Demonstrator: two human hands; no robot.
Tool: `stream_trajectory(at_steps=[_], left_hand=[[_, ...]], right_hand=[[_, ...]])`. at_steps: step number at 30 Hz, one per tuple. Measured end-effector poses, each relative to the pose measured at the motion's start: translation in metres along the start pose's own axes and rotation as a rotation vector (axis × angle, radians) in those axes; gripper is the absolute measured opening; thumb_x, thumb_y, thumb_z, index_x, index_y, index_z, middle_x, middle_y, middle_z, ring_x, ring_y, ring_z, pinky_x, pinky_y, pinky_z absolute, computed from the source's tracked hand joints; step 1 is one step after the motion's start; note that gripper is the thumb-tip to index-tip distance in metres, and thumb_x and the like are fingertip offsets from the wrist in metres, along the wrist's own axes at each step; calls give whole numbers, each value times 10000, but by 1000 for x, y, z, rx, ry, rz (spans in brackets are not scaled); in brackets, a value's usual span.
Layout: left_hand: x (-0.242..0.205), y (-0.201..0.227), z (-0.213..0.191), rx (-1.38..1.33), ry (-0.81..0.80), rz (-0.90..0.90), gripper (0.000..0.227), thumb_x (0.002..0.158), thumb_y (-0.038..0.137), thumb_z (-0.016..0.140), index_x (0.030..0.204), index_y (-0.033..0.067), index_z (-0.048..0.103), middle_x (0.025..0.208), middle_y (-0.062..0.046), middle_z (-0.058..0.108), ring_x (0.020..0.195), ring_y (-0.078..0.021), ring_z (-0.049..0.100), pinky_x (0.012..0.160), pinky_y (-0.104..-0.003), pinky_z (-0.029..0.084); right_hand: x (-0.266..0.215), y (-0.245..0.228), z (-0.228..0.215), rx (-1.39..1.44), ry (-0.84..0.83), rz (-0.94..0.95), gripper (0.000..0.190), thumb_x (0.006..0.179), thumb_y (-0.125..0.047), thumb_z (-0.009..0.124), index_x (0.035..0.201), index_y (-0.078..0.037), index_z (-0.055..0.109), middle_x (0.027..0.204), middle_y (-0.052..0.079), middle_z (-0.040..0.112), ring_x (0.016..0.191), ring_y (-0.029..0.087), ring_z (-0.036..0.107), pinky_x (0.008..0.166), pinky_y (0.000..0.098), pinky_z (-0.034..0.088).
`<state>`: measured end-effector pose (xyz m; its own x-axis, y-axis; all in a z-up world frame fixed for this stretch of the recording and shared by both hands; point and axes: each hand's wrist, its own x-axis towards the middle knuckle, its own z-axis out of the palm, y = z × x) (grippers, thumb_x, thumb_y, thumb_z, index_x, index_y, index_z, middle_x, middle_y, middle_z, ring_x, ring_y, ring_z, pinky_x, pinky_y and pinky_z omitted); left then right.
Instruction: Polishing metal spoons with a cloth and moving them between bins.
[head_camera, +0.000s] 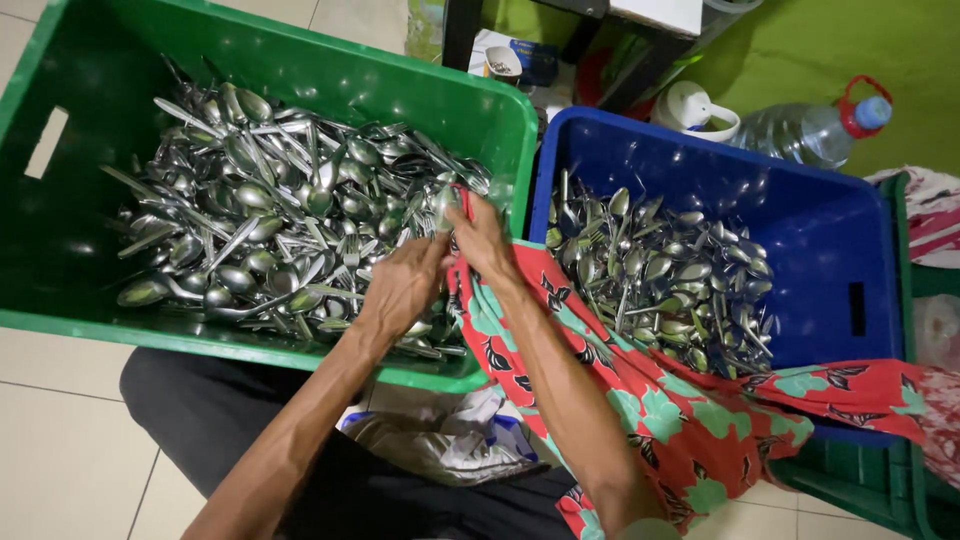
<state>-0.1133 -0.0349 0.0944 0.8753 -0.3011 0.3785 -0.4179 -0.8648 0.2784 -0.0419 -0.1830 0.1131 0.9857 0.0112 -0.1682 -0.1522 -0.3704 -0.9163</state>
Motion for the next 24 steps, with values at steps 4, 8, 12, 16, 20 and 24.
stream_trajectory(at_steps=[4, 8, 12, 16, 20, 24], left_hand=[[27, -8, -50, -494, 47, -227, 578, 982, 556, 609, 1256, 48, 591, 1028, -202, 635, 1016, -402, 650, 907, -498, 517], [51, -19, -24, -1039, 99, -477, 470, 1087, 391, 521, 1313, -10, 616, 1269, -297, 627, 1255, -465, 568, 1073, -544, 443], [78, -2, 4, -1290, -7, -523, 526, 1077, 495, 485, 1198, 48, 735, 1138, -178, 735, 1111, -260, 654, 998, -444, 505], [77, -17, 7, -1249, -83, -515, 452, 1086, 415, 471, 1212, 80, 747, 1081, -203, 754, 1032, -247, 712, 891, -403, 547], [76, -42, 3, -1646, 39, -627, 515, 1104, 388, 368, 1360, 6, 599, 1048, -215, 760, 986, -246, 759, 822, -313, 610], [75, -48, 0, -1631, 34, -651, 520, 1086, 440, 427, 1351, 36, 620, 1254, -152, 715, 1153, -230, 698, 896, -394, 598]], right_hand=[[4, -2, 0, 12, -67, 13, 199, 950, -306, 640, 945, -115, 695, 779, 48, 663, 831, 199, 647, 799, 363, 496], [11, 28, 11, -29, -177, 174, 300, 938, -512, 634, 848, -233, 701, 791, 6, 702, 863, 203, 703, 827, 346, 496], [26, 52, 14, -21, -195, 117, 289, 992, -417, 584, 880, -187, 717, 850, 21, 706, 909, 183, 669, 901, 364, 487], [0, 16, 5, 57, -256, 100, 354, 1022, -412, 545, 1044, -131, 758, 1100, 95, 725, 1129, 239, 647, 1040, 421, 435], [-32, -47, -10, 94, -281, 21, 508, 1062, -450, 444, 1159, -47, 738, 1234, 167, 679, 1249, 301, 572, 1128, 490, 384], [-17, -17, -1, -111, 41, -535, 292, 1019, -179, 600, 1279, -67, 672, 1102, 168, 658, 1071, 382, 659, 960, 442, 517]])
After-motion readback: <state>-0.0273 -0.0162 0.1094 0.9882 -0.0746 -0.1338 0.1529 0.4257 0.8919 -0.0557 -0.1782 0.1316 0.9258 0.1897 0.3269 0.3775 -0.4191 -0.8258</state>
